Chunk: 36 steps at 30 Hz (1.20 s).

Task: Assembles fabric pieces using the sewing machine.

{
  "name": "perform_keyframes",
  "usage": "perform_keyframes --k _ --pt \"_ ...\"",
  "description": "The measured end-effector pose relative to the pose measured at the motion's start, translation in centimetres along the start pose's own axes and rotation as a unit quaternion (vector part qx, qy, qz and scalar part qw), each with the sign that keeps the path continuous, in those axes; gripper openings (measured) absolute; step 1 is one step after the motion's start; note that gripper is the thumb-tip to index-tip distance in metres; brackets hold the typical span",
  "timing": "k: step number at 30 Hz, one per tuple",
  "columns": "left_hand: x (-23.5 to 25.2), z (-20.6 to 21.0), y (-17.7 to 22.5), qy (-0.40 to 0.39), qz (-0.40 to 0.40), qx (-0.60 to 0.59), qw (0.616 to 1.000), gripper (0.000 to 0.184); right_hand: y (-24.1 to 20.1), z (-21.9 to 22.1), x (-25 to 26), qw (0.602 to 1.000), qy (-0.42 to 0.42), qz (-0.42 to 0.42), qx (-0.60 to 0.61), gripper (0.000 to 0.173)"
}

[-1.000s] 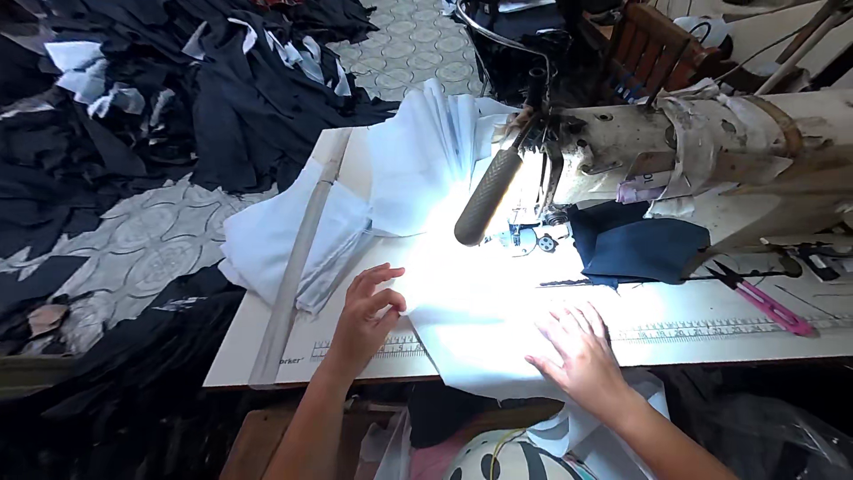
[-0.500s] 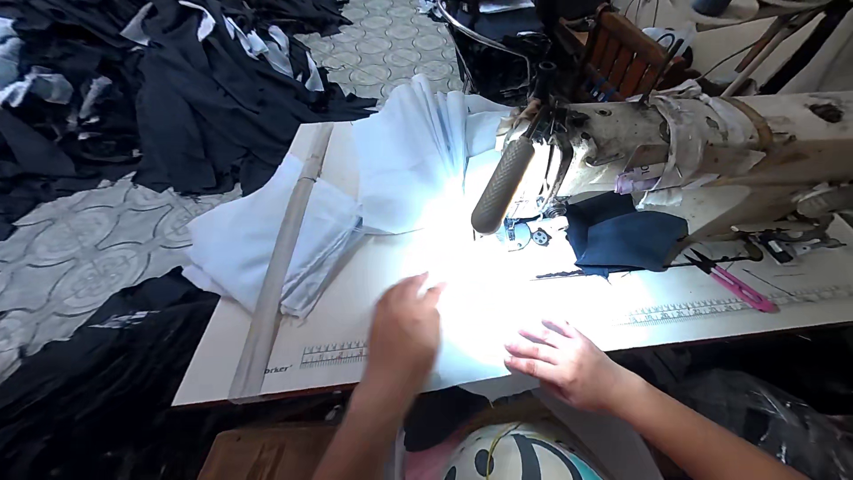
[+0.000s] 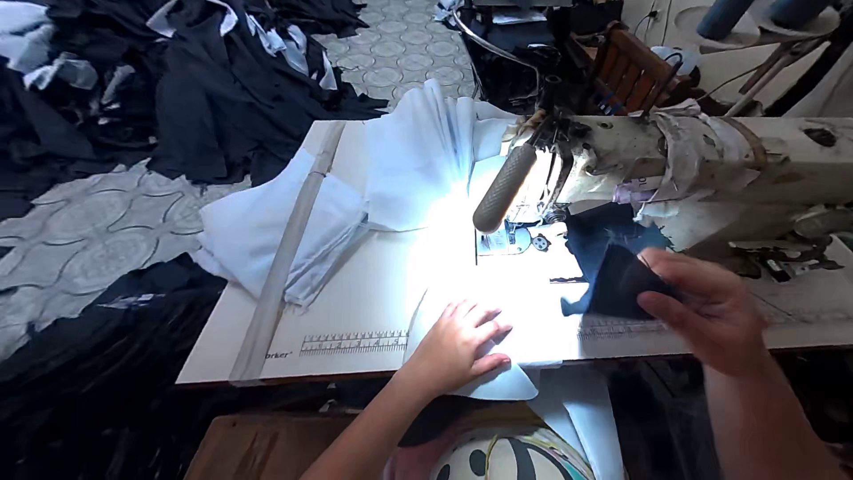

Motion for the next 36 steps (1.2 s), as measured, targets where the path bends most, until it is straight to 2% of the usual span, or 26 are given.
perform_keyframes --k 2,4,5,7,8,10,12,13,15,17,18,20,23,26,29,32,34,36 --pt "0.1 -0.2 0.0 -0.001 -0.005 -0.021 1.000 0.047 2.2 3.4 -0.8 0.991 0.012 0.116 0.069 0.022" --pt "0.1 -0.4 -0.3 0.003 -0.010 -0.061 0.998 0.059 6.3 6.7 -2.3 0.967 -0.009 0.255 0.013 0.026" --pt "0.0 -0.7 -0.5 0.008 -0.013 -0.089 0.996 0.068 7.9 7.9 -3.0 0.952 -0.039 0.304 -0.015 0.027" --pt "-0.1 -1.1 -1.2 0.018 -0.024 -0.152 0.988 0.084 8.8 9.2 -3.9 0.935 -0.082 0.344 -0.010 0.031" --pt "-0.3 -1.4 -1.6 0.029 -0.033 -0.179 0.983 0.090 8.1 9.5 -4.1 0.937 -0.077 0.339 0.029 0.030" --pt "-0.5 -2.1 -2.5 0.075 -0.058 -0.225 0.970 0.091 4.2 10.0 -4.0 0.936 -0.077 0.280 0.197 0.020" --pt "-0.6 -2.3 -3.3 0.102 -0.101 -0.239 0.961 0.079 -0.8 10.3 -3.8 0.913 -0.123 0.186 0.343 0.019" --pt "-0.4 -2.2 -3.4 0.096 -0.112 -0.223 0.964 0.064 -2.1 10.2 -3.6 0.906 -0.137 0.154 0.369 0.020" --pt "0.1 -1.9 -2.6 0.069 -0.116 -0.168 0.976 0.035 -1.1 9.5 -2.4 0.926 -0.097 0.180 0.319 0.020" --pt "0.1 -1.8 -1.6 0.037 -0.126 -0.118 0.984 0.026 1.9 7.9 -0.3 0.949 -0.019 0.238 0.207 0.021" --pt "-0.1 -1.9 -1.3 0.025 -0.144 -0.102 0.984 0.027 2.9 7.0 0.7 0.956 0.020 0.234 0.174 0.021" --pt "-0.2 -1.7 -1.3 0.030 -0.147 -0.082 0.985 0.026 1.9 5.3 2.5 0.974 0.065 0.156 0.151 0.020" --pt "0.1 -0.7 -1.5 0.050 -0.074 -0.076 0.993 0.022 -3.0 3.8 3.9 0.988 0.072 -0.011 0.136 0.015" --pt "0.3 -1.1 -1.3 0.046 -0.080 -0.086 0.992 0.024 -4.0 4.2 2.8 0.982 0.012 -0.078 0.170 0.022" --pt "-0.3 -2.9 -1.1 0.080 -0.127 -0.132 0.980 0.032 -1.8 8.0 -1.3 0.963 -0.162 -0.053 0.207 0.030" --pt "-0.6 -2.6 -3.2 0.108 -0.167 -0.208 0.958 0.055 0.5 12.5 -6.7 0.942 -0.298 -0.033 0.150 0.028" --pt "-0.1 -1.9 -3.9 0.094 -0.190 -0.229 0.950 0.056 2.0 13.6 -8.6 0.935 -0.328 -0.016 0.131 0.028" --pt "0.1 -1.2 -3.8 0.081 -0.209 -0.192 0.955 0.064 4.7 11.4 -7.7 0.960 -0.268 0.031 0.080 0.034"
Point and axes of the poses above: each hand's wrist, its own x-axis towards the middle knuckle, its own z-axis out of the palm, y = z × x, the point moved 9 cm from there along x, towards the middle knuckle, and after that the axes turned 2 degrees about -z, right-handed, at the moved point
